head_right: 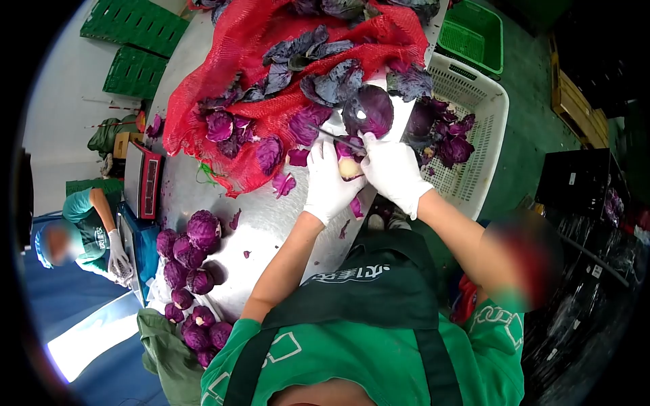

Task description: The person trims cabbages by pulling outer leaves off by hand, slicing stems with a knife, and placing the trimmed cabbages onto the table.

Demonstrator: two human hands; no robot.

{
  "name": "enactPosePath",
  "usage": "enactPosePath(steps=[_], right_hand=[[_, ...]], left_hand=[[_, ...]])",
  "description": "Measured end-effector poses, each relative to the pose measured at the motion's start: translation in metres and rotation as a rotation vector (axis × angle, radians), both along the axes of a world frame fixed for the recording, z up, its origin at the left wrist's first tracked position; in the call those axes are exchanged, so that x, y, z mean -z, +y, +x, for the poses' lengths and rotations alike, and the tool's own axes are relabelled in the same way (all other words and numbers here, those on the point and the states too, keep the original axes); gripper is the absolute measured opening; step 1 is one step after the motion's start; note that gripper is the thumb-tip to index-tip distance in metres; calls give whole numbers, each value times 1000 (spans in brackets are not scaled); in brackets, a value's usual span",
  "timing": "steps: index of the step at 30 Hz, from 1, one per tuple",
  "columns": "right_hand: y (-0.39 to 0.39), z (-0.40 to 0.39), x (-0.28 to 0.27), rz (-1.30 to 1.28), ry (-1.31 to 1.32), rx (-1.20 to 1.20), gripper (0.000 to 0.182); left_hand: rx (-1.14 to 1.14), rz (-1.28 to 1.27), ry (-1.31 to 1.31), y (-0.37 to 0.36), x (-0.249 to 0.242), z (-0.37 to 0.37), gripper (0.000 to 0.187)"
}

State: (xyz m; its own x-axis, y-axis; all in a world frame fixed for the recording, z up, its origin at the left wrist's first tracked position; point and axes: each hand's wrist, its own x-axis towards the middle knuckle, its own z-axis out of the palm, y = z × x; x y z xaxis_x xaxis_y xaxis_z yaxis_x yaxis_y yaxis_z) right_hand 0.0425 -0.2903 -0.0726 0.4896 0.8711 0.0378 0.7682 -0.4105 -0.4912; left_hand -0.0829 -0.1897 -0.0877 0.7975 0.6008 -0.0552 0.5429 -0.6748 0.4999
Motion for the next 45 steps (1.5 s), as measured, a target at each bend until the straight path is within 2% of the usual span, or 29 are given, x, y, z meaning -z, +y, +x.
enactPosePath(steps=[3,4,5,6,8,9,10,11,12,14,16,17,18,20,21,22,24,25,26,28,32,36,40,42,44,45], right_hand=[[-10,31,30,-93,-112,123,16],[-25,56,49,-41,-86,262,14],[-39,79,67,-52,-67,382,12],[-50,91,79,46,53,407,18],[-30,64,16,161,316,309,32],[-20,49,1,70,480,277,38],[-13,33,-8,129,631,172,41],[-8,29,7,148,470,30,58],[0,26,-4,-7,630,18,63],[6,26,33,77,918,31,64],[8,30,18,55,766,-51,62],[8,30,17,41,606,-89,53],[7,29,17,42,608,-92,53],[3,31,16,-188,135,-163,46],[1,32,25,-67,179,-166,41],[-2,33,30,-70,180,-162,41],[-6,32,28,27,584,89,42],[-3,29,1,15,642,75,48],[0,28,3,31,684,53,55],[3,29,21,91,593,-80,58],[5,39,25,50,635,-117,57],[1,24,5,22,155,-182,43],[-1,30,13,16,133,-188,37],[-3,29,17,10,128,-187,35],[-3,29,19,111,149,-153,32],[-3,31,14,137,168,-165,37]], left_hand=[[-7,-49,-87,2,-3,-1,111],[-5,-132,-115,6,-5,-7,123],[-13,-137,-139,9,2,-16,124],[-27,-139,-163,13,9,-20,125],[8,-153,-193,17,6,-14,126],[6,-164,-157,15,3,-16,126],[9,-160,-146,18,0,-9,126],[42,-176,-160,21,-1,-9,125],[73,-195,-162,25,0,-14,125],[81,-231,-161,33,1,-18,125],[116,-281,-165,38,0,-21,125],[114,-271,-161,37,1,-20,124],[111,-269,-159,36,2,-21,124],[108,-223,-108,34,6,-20,131],[85,-262,-115,30,-1,-18,131],[88,-265,-115,29,-3,-18,131],[64,-258,-135,29,-3,-19,123],[67,-253,-161,29,-2,-18,124],[62,-256,-153,29,0,-18,124],[95,-164,-133,28,0,-16,124],[94,-176,-123,27,1,-16,126],[42,-107,18,14,-5,-8,121],[42,-3,4,4,-7,-3,117],[34,-30,34,4,-11,0,117],[26,-50,58,6,-10,3,117],[30,-47,20,7,-7,1,118]])
